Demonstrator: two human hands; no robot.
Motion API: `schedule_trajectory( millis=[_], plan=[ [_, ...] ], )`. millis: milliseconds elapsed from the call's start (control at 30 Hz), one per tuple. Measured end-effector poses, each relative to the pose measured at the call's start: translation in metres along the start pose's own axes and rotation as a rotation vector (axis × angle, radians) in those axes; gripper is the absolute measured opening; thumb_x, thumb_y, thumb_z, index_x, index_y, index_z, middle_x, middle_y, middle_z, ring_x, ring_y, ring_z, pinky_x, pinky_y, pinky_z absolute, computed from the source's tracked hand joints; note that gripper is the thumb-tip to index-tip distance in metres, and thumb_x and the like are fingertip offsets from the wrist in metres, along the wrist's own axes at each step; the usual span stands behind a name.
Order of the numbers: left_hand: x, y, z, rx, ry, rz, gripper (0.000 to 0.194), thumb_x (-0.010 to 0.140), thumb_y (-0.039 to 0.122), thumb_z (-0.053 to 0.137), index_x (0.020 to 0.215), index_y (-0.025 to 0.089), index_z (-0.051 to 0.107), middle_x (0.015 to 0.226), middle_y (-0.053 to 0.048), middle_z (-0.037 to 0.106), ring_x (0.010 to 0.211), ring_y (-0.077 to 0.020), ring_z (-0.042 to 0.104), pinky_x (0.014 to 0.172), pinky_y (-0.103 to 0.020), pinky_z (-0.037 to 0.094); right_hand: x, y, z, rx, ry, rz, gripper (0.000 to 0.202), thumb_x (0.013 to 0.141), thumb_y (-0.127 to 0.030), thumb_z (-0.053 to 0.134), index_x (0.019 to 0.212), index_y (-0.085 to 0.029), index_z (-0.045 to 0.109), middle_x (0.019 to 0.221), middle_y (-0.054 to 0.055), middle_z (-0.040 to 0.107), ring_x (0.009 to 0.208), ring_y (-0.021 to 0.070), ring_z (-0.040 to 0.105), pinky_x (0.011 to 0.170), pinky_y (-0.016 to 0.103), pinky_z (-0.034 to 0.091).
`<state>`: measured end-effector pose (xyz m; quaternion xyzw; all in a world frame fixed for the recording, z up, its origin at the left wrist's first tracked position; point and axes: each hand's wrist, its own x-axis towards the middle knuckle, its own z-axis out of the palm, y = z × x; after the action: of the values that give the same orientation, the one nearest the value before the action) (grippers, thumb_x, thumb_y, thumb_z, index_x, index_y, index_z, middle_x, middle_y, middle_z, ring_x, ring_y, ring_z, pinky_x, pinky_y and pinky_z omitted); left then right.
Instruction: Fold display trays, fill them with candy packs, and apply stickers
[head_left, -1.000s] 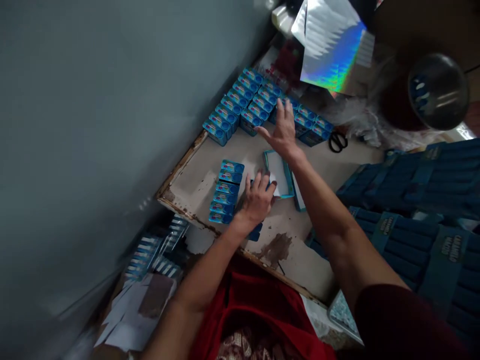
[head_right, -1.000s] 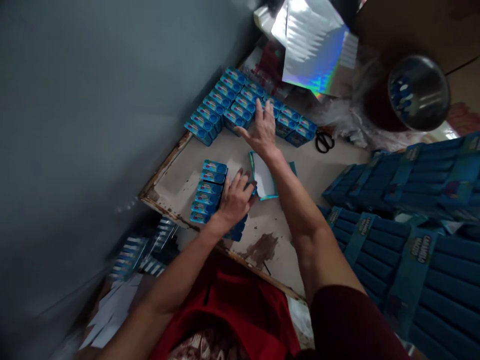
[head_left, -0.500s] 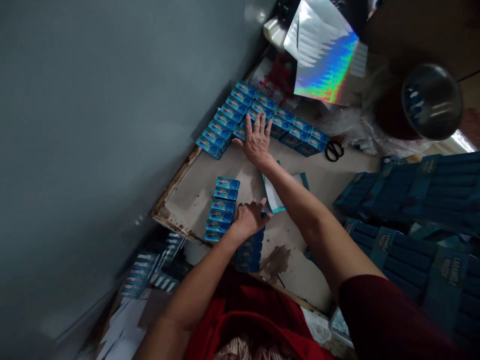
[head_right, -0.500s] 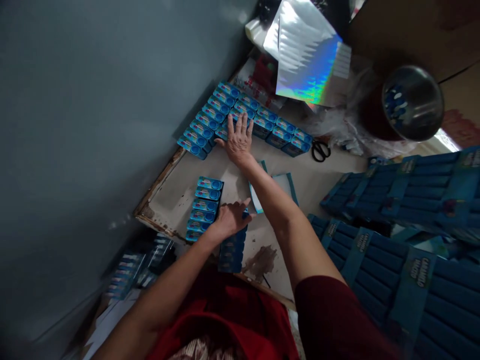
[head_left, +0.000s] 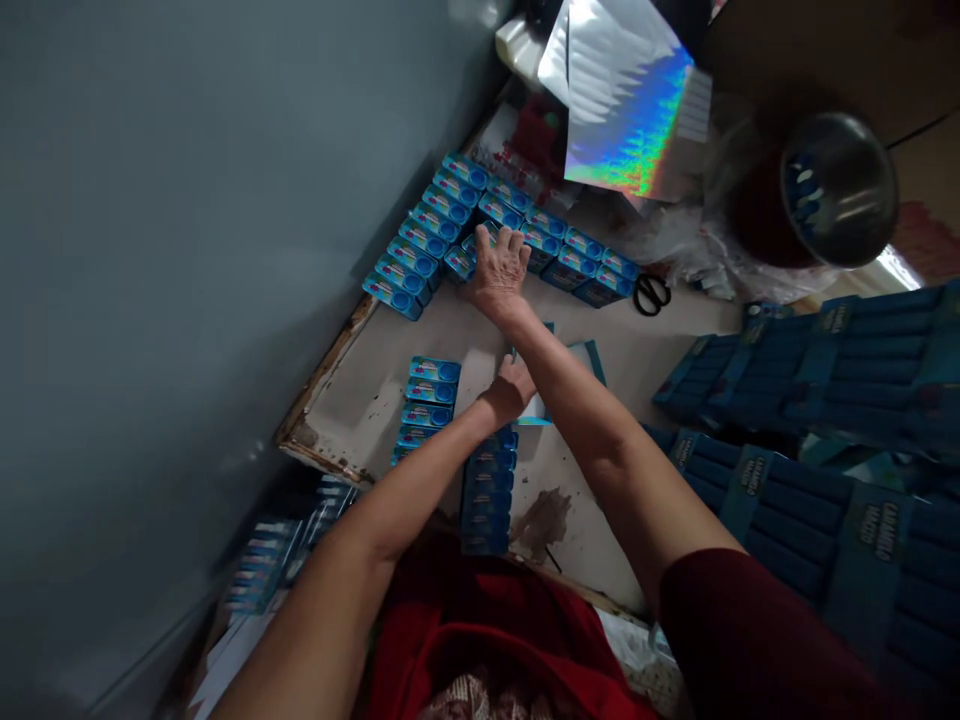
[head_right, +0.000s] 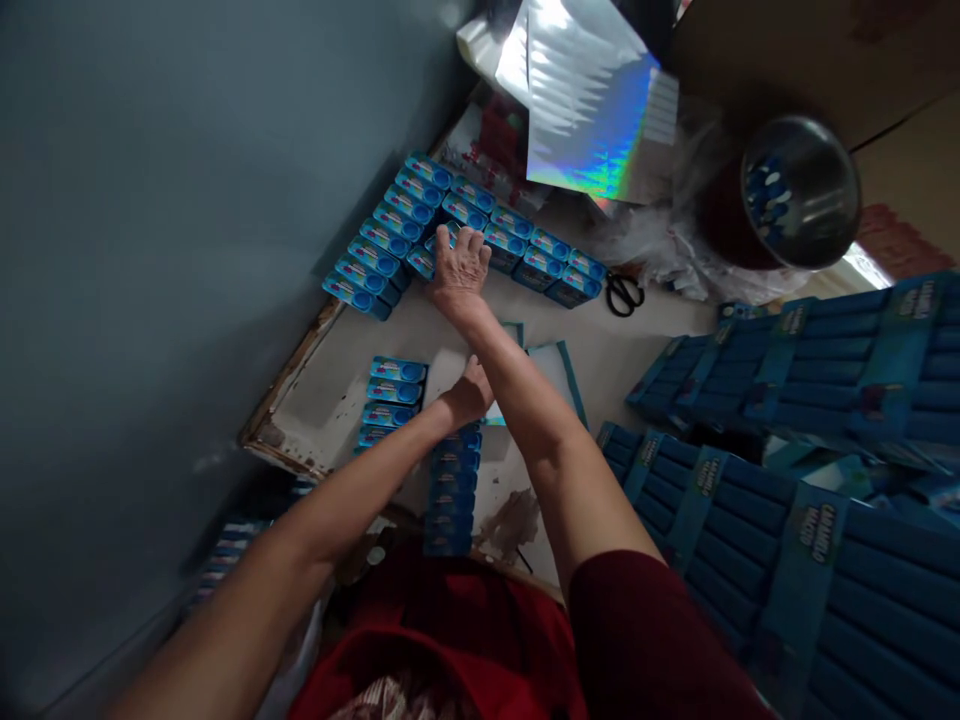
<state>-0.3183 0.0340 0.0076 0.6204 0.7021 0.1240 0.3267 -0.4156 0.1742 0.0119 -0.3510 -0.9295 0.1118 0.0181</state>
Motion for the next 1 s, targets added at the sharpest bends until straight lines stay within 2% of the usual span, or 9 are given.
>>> schedule_trajectory(
  millis=[167, 267, 333, 533, 600, 700, 867, 933, 1000],
  plan=[
    [-0.02, -0.016, -0.01, 0.162, -0.158, 0.026, 0.035, 0.093, -0.002, 0.053, 0.105, 0.015, 0.081, 0.113, -0.02, 0.079, 0.122, -0.0375, 0.068, 0.116, -0.069, 0.042, 0.009, 0.006, 0.017, 0.045, 0.026, -0.07, 0.104, 0.095, -0.056, 0.07, 0.174, -0.012, 0.02, 0.158, 0.027, 0.042, 0.15, 0.0495, 0.039, 0.12, 0.078, 0.03],
    [-0.021, -0.022, -0.008, 0.183, -0.124, 0.0, 0.029, 0.093, 0.002, 0.058, 0.108, 0.014, 0.08, 0.122, -0.022, 0.074, 0.126, -0.0378, 0.065, 0.111, -0.06, 0.049, 0.01, 0.012, 0.012, 0.034, -0.03, -0.094, 0.106, 0.095, -0.059, 0.07, 0.176, -0.015, 0.019, 0.159, 0.026, 0.041, 0.15, 0.051, 0.039, 0.119, 0.078, 0.031],
    [-0.016, -0.028, -0.005, 0.153, -0.065, -0.025, 0.027, 0.093, 0.005, 0.061, 0.111, 0.012, 0.079, 0.126, -0.023, 0.072, 0.129, -0.0368, 0.064, 0.108, -0.052, 0.053, -0.003, 0.023, -0.005, 0.042, -0.029, -0.145, 0.107, 0.093, -0.064, 0.071, 0.176, -0.018, 0.022, 0.161, 0.024, 0.04, 0.151, 0.0521, 0.037, 0.12, 0.077, 0.032],
    [0.013, -0.04, -0.005, 0.033, 0.099, -0.022, 0.035, 0.094, -0.004, 0.052, 0.112, 0.01, 0.079, 0.132, -0.022, 0.071, 0.133, -0.0333, 0.064, 0.117, -0.048, 0.051, -0.084, 0.093, -0.077, 0.158, 0.075, -0.28, 0.113, 0.088, -0.07, 0.074, 0.177, -0.024, 0.022, 0.167, 0.017, 0.039, 0.155, 0.0477, 0.036, 0.127, 0.069, 0.034],
    [0.014, -0.033, -0.008, 0.05, 0.15, -0.016, 0.033, 0.097, 0.0, 0.055, 0.117, 0.012, 0.079, 0.137, -0.02, 0.071, 0.142, -0.0335, 0.059, 0.126, -0.053, 0.043, -0.102, 0.119, -0.083, 0.195, 0.076, -0.276, 0.113, 0.085, -0.069, 0.078, 0.176, -0.024, 0.028, 0.161, 0.017, 0.046, 0.15, 0.0447, 0.043, 0.126, 0.066, 0.038],
    [0.0, -0.014, -0.009, 0.095, 0.224, 0.004, 0.02, 0.1, 0.016, 0.067, 0.115, 0.015, 0.08, 0.138, -0.019, 0.072, 0.149, -0.0396, 0.052, 0.132, -0.071, 0.026, -0.113, 0.151, -0.071, 0.227, 0.075, -0.242, 0.111, 0.081, -0.066, 0.083, 0.173, -0.023, 0.035, 0.156, 0.018, 0.052, 0.143, 0.0417, 0.05, 0.123, 0.062, 0.043],
    [-0.027, -0.002, -0.005, 0.18, -0.09, 0.158, 0.017, 0.085, 0.018, 0.084, 0.101, 0.013, 0.082, 0.109, -0.018, 0.078, 0.119, -0.0376, 0.069, 0.128, -0.068, 0.034, -0.121, 0.176, -0.053, 0.325, 0.049, -0.186, 0.106, 0.078, -0.062, 0.085, 0.167, -0.022, 0.043, 0.148, 0.017, 0.055, 0.136, 0.0376, 0.055, 0.119, 0.058, 0.049],
    [-0.031, -0.004, -0.003, 0.22, -0.125, 0.161, 0.012, 0.088, 0.012, 0.076, 0.098, 0.015, 0.082, 0.104, -0.017, 0.078, 0.117, -0.0367, 0.069, 0.129, -0.072, 0.03, -0.126, 0.176, -0.058, 0.346, 0.051, -0.195, 0.106, 0.078, -0.061, 0.085, 0.167, -0.023, 0.043, 0.15, 0.017, 0.053, 0.139, 0.0379, 0.054, 0.121, 0.058, 0.047],
    [-0.031, -0.008, -0.001, 0.244, -0.091, 0.16, 0.021, 0.089, 0.005, 0.066, 0.095, 0.016, 0.083, 0.099, -0.015, 0.078, 0.116, -0.0349, 0.069, 0.132, -0.075, 0.022, -0.13, 0.17, -0.065, 0.343, 0.061, -0.229, 0.107, 0.077, -0.062, 0.085, 0.168, -0.023, 0.043, 0.154, 0.016, 0.05, 0.143, 0.0388, 0.05, 0.124, 0.058, 0.045]
  ],
)
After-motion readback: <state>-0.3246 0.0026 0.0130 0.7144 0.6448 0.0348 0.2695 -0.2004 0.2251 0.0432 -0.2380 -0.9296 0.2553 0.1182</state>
